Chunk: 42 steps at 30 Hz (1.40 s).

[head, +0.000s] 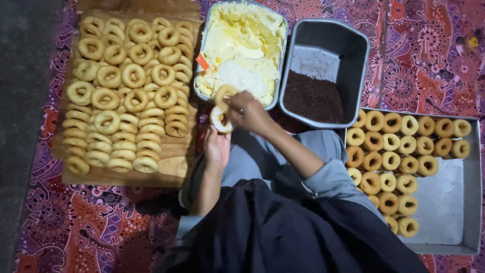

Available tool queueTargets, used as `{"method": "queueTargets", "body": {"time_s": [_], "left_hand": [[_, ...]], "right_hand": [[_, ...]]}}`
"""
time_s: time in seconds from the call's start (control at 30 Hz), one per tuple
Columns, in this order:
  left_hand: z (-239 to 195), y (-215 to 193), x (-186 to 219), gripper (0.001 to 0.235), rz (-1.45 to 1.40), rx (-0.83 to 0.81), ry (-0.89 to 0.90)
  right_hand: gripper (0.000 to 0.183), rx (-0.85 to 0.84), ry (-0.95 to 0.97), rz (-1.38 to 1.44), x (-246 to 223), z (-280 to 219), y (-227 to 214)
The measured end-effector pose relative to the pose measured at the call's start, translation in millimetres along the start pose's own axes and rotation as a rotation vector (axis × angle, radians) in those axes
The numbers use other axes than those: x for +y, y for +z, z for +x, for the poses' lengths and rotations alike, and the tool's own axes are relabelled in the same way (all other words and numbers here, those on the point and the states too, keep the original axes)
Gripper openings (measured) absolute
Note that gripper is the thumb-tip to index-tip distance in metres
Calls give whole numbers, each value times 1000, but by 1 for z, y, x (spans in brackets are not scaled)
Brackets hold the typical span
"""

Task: The person fills ring-shaped donuts with a yellow cream and then rolls them in a dark granular topping. They handle each donut one at a time, placing the finished items onto a metal tray.

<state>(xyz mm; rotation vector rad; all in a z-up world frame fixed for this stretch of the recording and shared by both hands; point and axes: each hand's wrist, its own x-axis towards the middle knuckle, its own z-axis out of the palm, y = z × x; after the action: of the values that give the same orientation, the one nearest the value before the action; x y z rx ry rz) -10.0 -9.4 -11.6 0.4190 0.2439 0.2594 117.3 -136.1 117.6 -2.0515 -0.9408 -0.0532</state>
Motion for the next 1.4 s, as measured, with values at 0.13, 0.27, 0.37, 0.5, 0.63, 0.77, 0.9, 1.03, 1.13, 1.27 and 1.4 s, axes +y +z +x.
{"method": "queueTargets", "body": {"time_s": [0.13, 0.27, 0.37, 0.5, 0.63, 0.77, 0.9, 1.03, 1.13, 1.27, 1.4], "left_hand": [[-8, 10, 10, 55, 64, -33, 30], [-8, 23, 14, 56, 85, -73, 59], [-7, 27, 7, 56, 173, -82, 57], [-8, 34, -12, 53, 226, -60, 39], [-7, 45, -36, 52, 280, -84, -47], [-3, 59, -59, 53, 248, -108, -176], [5, 68, -93, 52, 235, -112, -319], [32, 77, -132, 47, 286, -200, -418], [66, 89, -162, 34, 670, -288, -386], [117, 111, -202, 26, 1611, -629, 185], [144, 108, -222, 27, 2075, -1068, 77]], "right_hand": [[18, 45, 117, -298, 41, 22, 5], [18, -17, 82, -22, 30, 7, 3], [20, -6, -107, 81, -3, -16, -2], [35, 27, 29, -114, -29, -29, -29], [36, 34, -110, -46, -22, -39, -56], [34, 143, 92, -44, 7, -70, -69], [31, 171, 154, 46, 60, -103, -85], [20, 232, 472, -386, 146, -119, -121], [18, -51, 744, -453, 201, -142, -139], [30, 338, 753, -185, 238, -167, -151], [28, 678, 1078, 1062, 234, -188, -159]]}}
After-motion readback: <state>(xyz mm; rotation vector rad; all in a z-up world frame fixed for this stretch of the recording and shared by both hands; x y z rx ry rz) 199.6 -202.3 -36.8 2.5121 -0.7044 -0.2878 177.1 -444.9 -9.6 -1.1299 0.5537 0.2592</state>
